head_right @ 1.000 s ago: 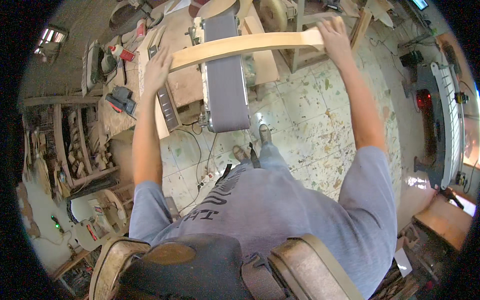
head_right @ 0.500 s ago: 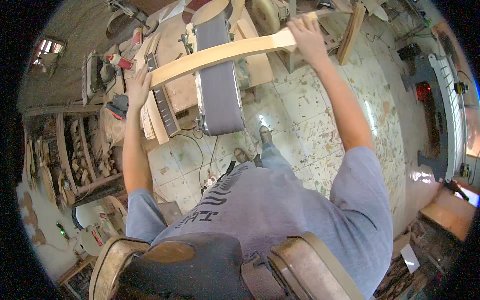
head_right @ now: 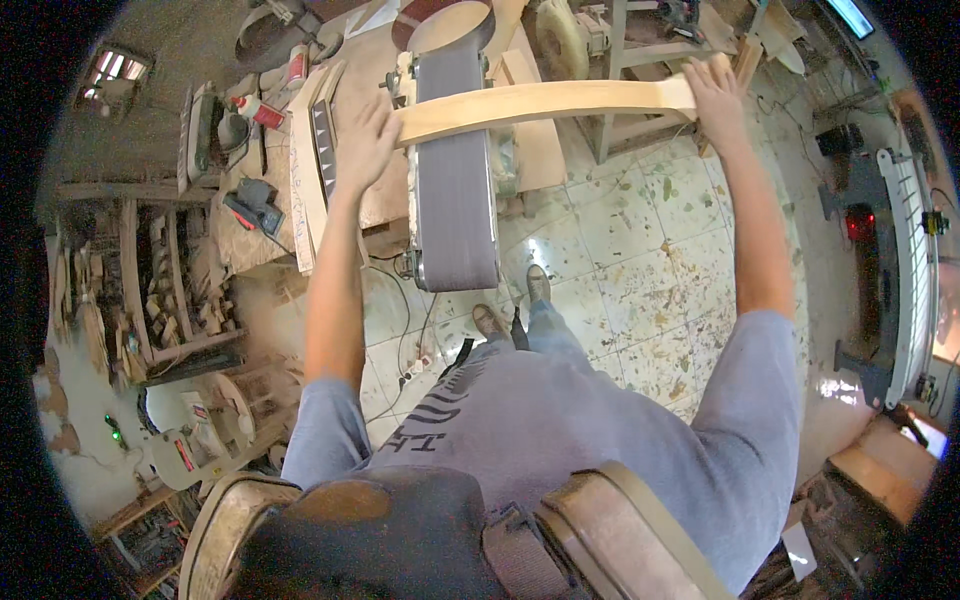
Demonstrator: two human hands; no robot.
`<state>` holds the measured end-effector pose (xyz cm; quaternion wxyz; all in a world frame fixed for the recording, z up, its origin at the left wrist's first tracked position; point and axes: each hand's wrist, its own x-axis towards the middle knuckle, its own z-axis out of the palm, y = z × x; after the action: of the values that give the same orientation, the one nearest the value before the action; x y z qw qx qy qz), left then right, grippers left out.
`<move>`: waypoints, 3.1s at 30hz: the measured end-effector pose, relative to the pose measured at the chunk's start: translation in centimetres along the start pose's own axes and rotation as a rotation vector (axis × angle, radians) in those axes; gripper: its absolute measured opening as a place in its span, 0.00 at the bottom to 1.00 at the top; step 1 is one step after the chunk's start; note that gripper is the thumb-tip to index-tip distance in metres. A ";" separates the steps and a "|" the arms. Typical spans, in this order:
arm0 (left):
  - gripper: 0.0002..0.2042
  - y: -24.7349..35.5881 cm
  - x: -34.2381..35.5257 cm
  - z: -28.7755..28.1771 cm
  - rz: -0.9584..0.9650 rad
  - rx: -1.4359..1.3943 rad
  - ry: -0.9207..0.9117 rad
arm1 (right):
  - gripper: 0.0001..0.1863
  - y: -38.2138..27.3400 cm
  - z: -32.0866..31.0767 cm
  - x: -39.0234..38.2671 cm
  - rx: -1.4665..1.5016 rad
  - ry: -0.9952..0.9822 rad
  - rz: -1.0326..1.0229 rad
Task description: The person is sanding a wooden guitar neck on a belt sander, moving the wood against the belt to shape the edges and turning it over to check the surface.
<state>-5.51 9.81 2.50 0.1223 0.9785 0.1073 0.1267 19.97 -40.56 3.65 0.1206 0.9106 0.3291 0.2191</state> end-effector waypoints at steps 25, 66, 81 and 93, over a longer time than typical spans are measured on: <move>0.25 -12.0 -2.0 -3.5 0.109 0.093 0.040 | 0.28 -12.6 -5.0 0.4 0.073 0.115 0.032; 0.30 -8.9 -1.5 -1.9 0.071 0.071 -0.014 | 0.35 -8.7 -3.6 -0.7 0.109 0.090 0.051; 0.33 -1.0 -1.7 -0.6 -0.022 0.001 0.001 | 0.35 -1.5 0.4 0.0 0.023 0.074 -0.046; 0.26 -18.0 -9.4 -9.5 -0.043 0.078 -0.020 | 0.26 -21.6 -6.7 5.1 0.146 0.161 -0.067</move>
<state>-20.23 26.64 4.56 0.0877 0.9812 0.1320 0.1102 8.48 -20.44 3.35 0.0343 0.8848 0.3832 0.2629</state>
